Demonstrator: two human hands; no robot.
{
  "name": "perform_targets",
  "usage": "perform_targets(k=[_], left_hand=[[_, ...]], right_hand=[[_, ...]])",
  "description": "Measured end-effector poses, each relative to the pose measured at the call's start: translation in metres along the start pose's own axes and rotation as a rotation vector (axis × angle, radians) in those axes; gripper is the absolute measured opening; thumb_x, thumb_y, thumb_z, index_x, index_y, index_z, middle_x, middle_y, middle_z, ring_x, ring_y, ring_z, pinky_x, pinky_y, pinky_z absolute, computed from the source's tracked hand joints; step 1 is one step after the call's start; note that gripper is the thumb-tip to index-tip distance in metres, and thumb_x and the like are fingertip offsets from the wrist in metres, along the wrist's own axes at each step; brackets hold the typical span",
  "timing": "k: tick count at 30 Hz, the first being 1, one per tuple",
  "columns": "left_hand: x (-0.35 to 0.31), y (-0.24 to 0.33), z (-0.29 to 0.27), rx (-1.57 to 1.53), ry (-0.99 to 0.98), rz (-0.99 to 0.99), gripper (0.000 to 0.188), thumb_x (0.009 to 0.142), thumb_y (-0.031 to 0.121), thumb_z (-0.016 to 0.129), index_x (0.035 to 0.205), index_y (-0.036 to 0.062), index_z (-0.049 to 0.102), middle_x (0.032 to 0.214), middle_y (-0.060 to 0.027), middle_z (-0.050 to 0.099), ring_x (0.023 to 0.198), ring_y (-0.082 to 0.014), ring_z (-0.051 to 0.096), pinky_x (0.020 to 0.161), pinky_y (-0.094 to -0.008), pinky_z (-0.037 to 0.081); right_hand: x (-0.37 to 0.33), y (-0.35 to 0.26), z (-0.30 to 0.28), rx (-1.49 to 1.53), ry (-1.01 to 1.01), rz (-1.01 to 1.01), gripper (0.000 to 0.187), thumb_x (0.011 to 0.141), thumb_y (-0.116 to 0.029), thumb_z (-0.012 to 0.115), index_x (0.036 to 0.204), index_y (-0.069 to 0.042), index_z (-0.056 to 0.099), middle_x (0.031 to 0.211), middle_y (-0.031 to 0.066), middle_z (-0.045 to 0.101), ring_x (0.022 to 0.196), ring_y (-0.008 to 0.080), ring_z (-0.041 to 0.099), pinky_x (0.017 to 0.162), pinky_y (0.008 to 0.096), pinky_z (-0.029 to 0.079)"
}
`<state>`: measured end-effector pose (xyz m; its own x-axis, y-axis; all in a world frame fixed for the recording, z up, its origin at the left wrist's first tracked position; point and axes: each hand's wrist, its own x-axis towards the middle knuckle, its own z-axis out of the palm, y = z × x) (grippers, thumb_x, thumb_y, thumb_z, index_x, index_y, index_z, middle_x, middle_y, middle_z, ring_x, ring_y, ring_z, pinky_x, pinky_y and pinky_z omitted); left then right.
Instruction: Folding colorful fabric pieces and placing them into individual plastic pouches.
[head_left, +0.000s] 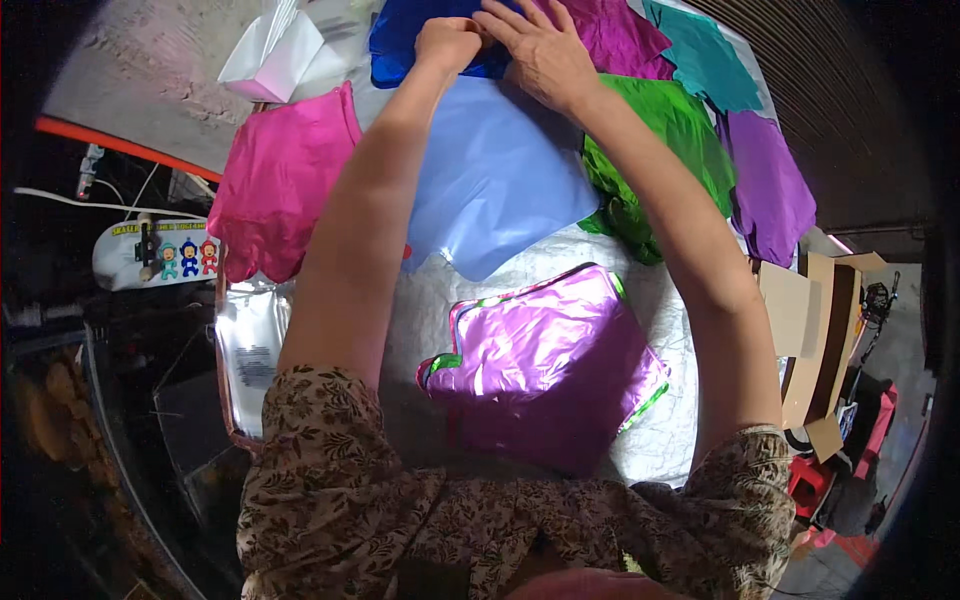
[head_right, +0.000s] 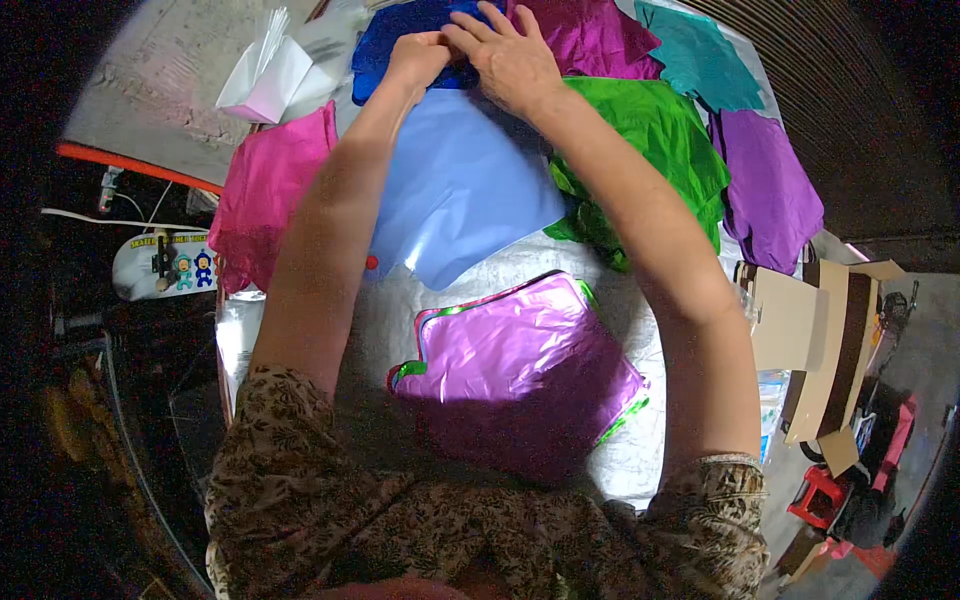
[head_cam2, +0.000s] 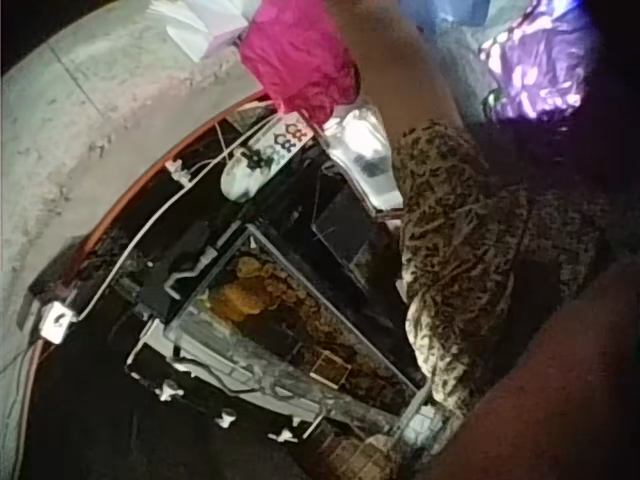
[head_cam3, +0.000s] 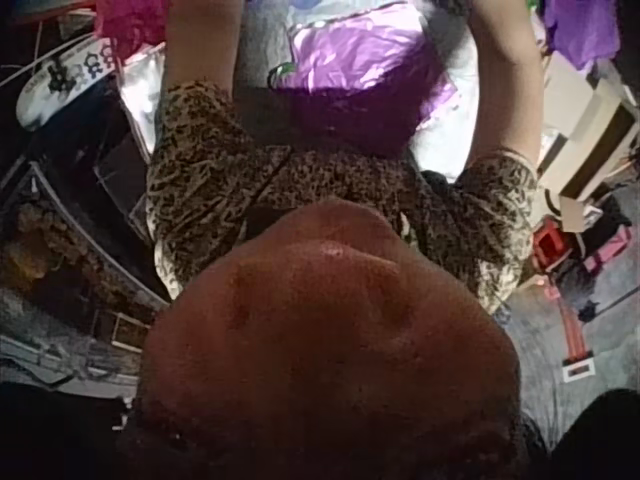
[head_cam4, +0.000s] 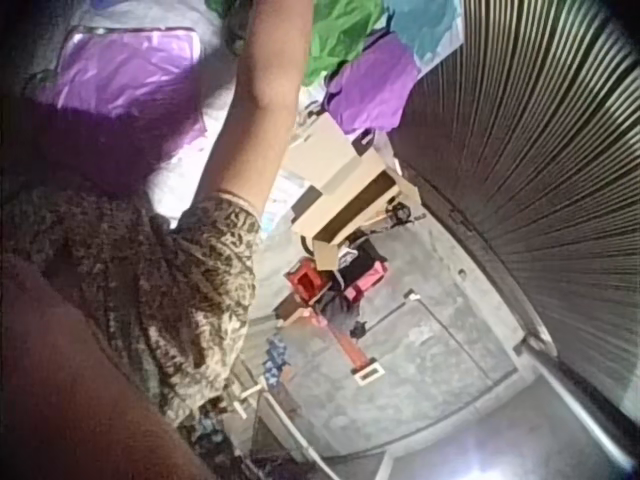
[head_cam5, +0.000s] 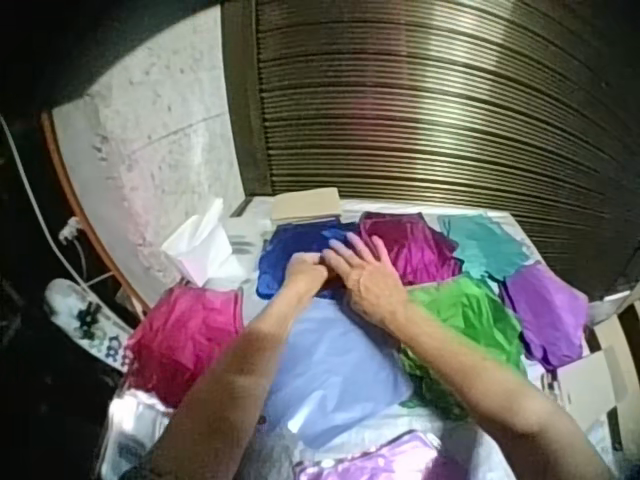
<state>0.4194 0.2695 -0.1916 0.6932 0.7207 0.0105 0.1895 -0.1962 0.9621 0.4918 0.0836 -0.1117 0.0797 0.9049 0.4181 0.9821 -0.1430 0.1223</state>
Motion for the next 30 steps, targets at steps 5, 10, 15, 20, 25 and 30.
perform_targets(k=[5, 10, 15, 20, 25, 30], left_hand=[[-0.014, 0.014, 0.003, 0.122, 0.069, 0.009, 0.027, 0.083, 0.03, 0.076, 0.105, 0.0143, 0.079, 0.096, -0.0083, 0.076, 0.087, -0.026, 0.071, 0.08, -0.0323, 0.055], [-0.009, 0.023, -0.001, -0.118, 0.082, -0.107, 0.018, 0.089, 0.021, 0.076, 0.099, 0.0055, 0.075, 0.091, -0.0011, 0.071, 0.082, -0.0128, 0.064, 0.071, -0.025, 0.05], [0.007, -0.015, -0.03, -0.369, 0.156, -0.035, 0.011, 0.088, 0.014, 0.072, 0.097, 0.0073, 0.074, 0.09, -0.0023, 0.071, 0.087, -0.0136, 0.066, 0.075, -0.0291, 0.051], [-0.015, 0.057, -0.024, -0.121, 0.18, 0.211, 0.014, 0.086, 0.012, 0.071, 0.097, 0.0039, 0.074, 0.086, -0.0053, 0.073, 0.078, -0.0159, 0.066, 0.073, -0.0322, 0.052], [0.001, 0.127, -0.075, 0.188, 0.447, 0.417, 0.022, 0.09, 0.02, 0.068, 0.098, 0.0, 0.073, 0.087, -0.0048, 0.072, 0.077, -0.0153, 0.063, 0.071, -0.0325, 0.05], [0.014, 0.202, -0.226, -0.895, -0.259, -0.143, 0.023, 0.091, 0.02, 0.068, 0.095, -0.0028, 0.073, 0.086, 0.0005, 0.068, 0.079, -0.0103, 0.059, 0.07, -0.0298, 0.049]], right_hand=[[-0.005, 0.013, 0.012, -0.162, -0.194, 0.096, 0.048, 0.089, -0.021, 0.057, 0.136, -0.01, 0.058, 0.156, 0.0117, 0.042, 0.148, 0.032, 0.032, 0.119, 0.0603, 0.021], [-0.035, 0.038, 0.029, -0.138, 0.299, -0.017, 0.041, 0.09, -0.021, 0.056, 0.129, -0.011, 0.063, 0.154, 0.013, 0.043, 0.149, 0.0298, 0.03, 0.121, 0.0594, 0.017], [-0.002, -0.003, 0.02, -0.121, 0.162, -0.086, 0.038, 0.091, -0.021, 0.056, 0.126, -0.008, 0.064, 0.141, 0.0194, 0.056, 0.137, 0.0359, 0.047, 0.114, 0.0546, 0.033], [0.005, -0.012, 0.05, 0.061, -0.042, 0.018, 0.048, 0.103, -0.04, 0.045, 0.141, -0.012, 0.054, 0.146, 0.0148, 0.053, 0.142, 0.0336, 0.042, 0.117, 0.0558, 0.027], [0.014, -0.021, 0.05, 0.177, -0.211, 0.065, 0.058, 0.104, -0.051, 0.038, 0.144, -0.012, 0.052, 0.15, 0.0177, 0.049, 0.143, 0.0345, 0.04, 0.119, 0.0584, 0.023], [0.02, -0.016, 0.042, 0.191, -0.284, 0.114, 0.062, 0.103, -0.055, 0.038, 0.146, -0.013, 0.052, 0.151, 0.0182, 0.047, 0.143, 0.0345, 0.04, 0.119, 0.0584, 0.023]])
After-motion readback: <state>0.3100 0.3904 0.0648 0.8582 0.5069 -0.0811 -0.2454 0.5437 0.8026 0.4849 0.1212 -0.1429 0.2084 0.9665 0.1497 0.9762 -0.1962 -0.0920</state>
